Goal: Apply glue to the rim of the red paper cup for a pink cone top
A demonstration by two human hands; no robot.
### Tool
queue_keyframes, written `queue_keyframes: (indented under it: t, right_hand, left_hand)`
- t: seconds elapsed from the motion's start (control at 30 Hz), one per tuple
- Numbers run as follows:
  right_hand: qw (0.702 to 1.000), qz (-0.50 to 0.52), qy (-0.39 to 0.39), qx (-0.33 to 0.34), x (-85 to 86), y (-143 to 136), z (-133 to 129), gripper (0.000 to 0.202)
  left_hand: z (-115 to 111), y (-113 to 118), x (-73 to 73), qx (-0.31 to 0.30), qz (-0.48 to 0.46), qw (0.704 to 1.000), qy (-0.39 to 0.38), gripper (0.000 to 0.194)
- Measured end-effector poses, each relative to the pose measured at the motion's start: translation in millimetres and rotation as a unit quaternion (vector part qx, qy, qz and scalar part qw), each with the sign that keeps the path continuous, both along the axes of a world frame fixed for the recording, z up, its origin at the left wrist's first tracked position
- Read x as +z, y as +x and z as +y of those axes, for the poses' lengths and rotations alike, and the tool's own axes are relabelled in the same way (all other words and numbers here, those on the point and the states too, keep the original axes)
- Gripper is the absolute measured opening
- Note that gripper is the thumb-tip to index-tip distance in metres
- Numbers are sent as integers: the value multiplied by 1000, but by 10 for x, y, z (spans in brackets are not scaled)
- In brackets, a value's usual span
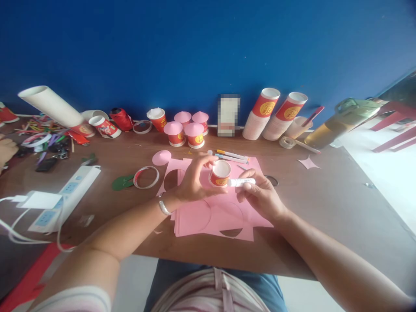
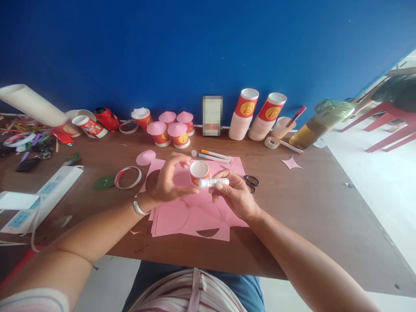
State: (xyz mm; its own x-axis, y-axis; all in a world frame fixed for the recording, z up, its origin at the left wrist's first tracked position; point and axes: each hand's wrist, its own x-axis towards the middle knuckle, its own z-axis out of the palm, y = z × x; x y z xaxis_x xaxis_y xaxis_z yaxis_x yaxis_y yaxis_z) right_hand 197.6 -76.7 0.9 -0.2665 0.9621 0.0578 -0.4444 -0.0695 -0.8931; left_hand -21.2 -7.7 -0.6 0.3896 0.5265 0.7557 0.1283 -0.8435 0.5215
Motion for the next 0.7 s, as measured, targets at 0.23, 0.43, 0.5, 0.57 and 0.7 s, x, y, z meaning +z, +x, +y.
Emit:
queue_keyframes:
  t: [0.23,0.43,0.5,0.57,0.7]
  right_hand:
    - [999,-32,9,24,-85,-33,-47,27]
    - [998,-56,-27,-23,-45,-2,-17,38]
    - [996,-67,-15,-51,-48,2,-13,34]
    - [994,-77,11,-80,-53,0,-14,30]
    - [984,-101,73,-125,-30,-1,-22,25]
  left_hand:
    - [-259,127,130,-42,68,996,42,32]
    - [-264,92,161,-7,61,998,7,22]
    - [-274,92,183,2,56,998,-10,21]
    - [-281,99,200,8,44,999,-27,21]
    - [-273,109,225,14,18,998,-55,23]
